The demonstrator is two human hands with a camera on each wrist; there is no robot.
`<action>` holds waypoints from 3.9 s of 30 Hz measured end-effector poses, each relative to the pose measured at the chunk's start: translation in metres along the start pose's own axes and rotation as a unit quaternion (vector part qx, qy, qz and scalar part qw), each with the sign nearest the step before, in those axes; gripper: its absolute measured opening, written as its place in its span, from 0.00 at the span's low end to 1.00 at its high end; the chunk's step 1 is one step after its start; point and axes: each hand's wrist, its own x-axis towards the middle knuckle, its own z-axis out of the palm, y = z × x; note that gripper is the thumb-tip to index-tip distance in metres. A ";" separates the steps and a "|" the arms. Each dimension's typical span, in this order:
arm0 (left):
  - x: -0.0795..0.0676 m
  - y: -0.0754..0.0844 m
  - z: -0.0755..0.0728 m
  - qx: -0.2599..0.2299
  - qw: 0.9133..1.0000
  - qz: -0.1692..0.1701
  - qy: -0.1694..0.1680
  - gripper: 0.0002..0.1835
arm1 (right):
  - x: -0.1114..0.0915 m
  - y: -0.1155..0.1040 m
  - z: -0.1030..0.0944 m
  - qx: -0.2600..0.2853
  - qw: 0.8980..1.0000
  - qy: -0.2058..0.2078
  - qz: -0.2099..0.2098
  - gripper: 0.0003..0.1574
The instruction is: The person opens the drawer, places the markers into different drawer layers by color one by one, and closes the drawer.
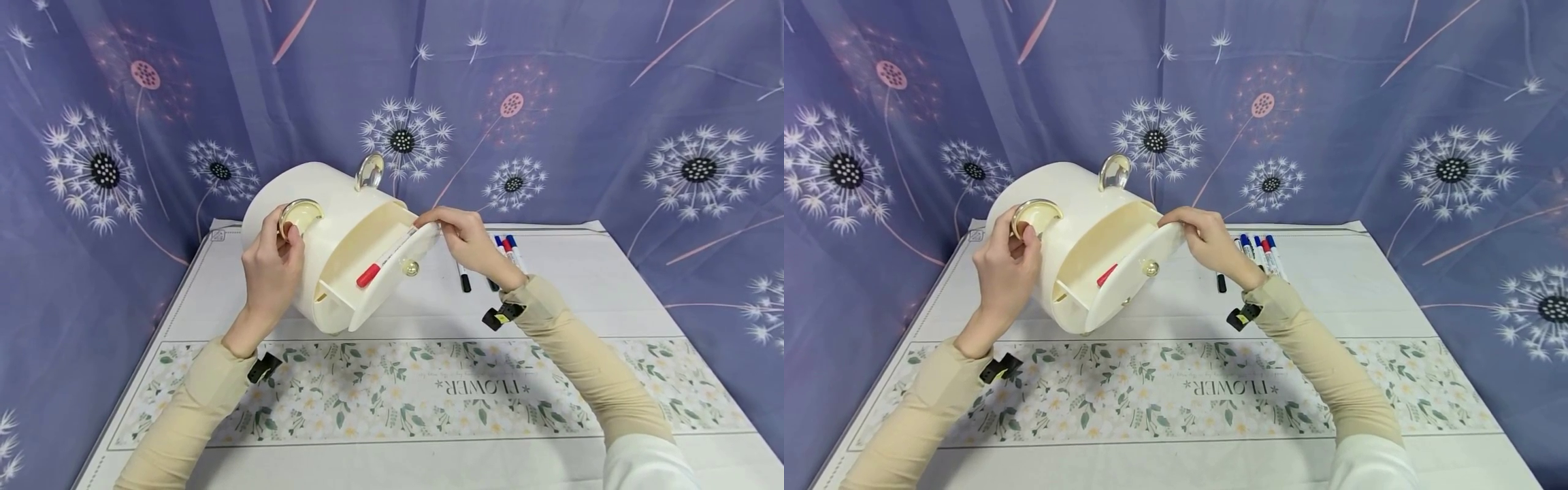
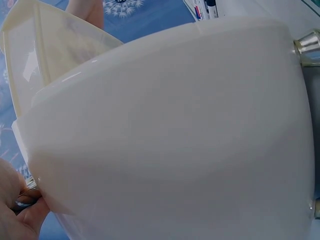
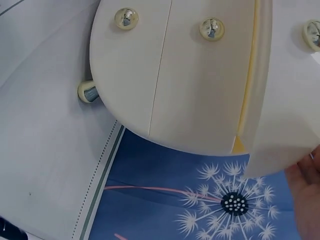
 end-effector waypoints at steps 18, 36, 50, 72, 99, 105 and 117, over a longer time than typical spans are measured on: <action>-0.001 -0.001 -0.001 0.007 1.000 -0.002 0.005 0.16 | -0.012 -0.008 -0.005 -0.047 0.997 0.060 0.015 0.20; 0.000 0.000 0.001 0.009 1.000 0.002 0.007 0.16 | -0.028 0.056 -0.005 -0.053 0.993 0.073 0.078 0.21; -0.002 -0.001 0.002 0.010 1.000 0.007 0.008 0.16 | -0.035 0.069 -0.012 -0.132 0.976 0.063 0.160 0.21; -0.002 -0.001 0.002 0.013 1.000 0.011 0.011 0.16 | -0.057 0.112 -0.028 -0.192 0.940 0.037 0.278 0.17; -0.002 -0.001 0.003 0.013 1.000 0.011 0.011 0.17 | -0.085 0.132 -0.057 -0.259 0.852 -0.103 0.444 0.27; -0.002 0.000 0.003 0.014 1.000 0.011 0.009 0.17 | -0.088 0.133 -0.057 -0.295 0.812 -0.152 0.481 0.06; -0.001 0.001 0.003 0.012 1.000 0.012 0.010 0.16 | -0.096 0.137 -0.056 -0.308 0.819 -0.140 0.464 0.10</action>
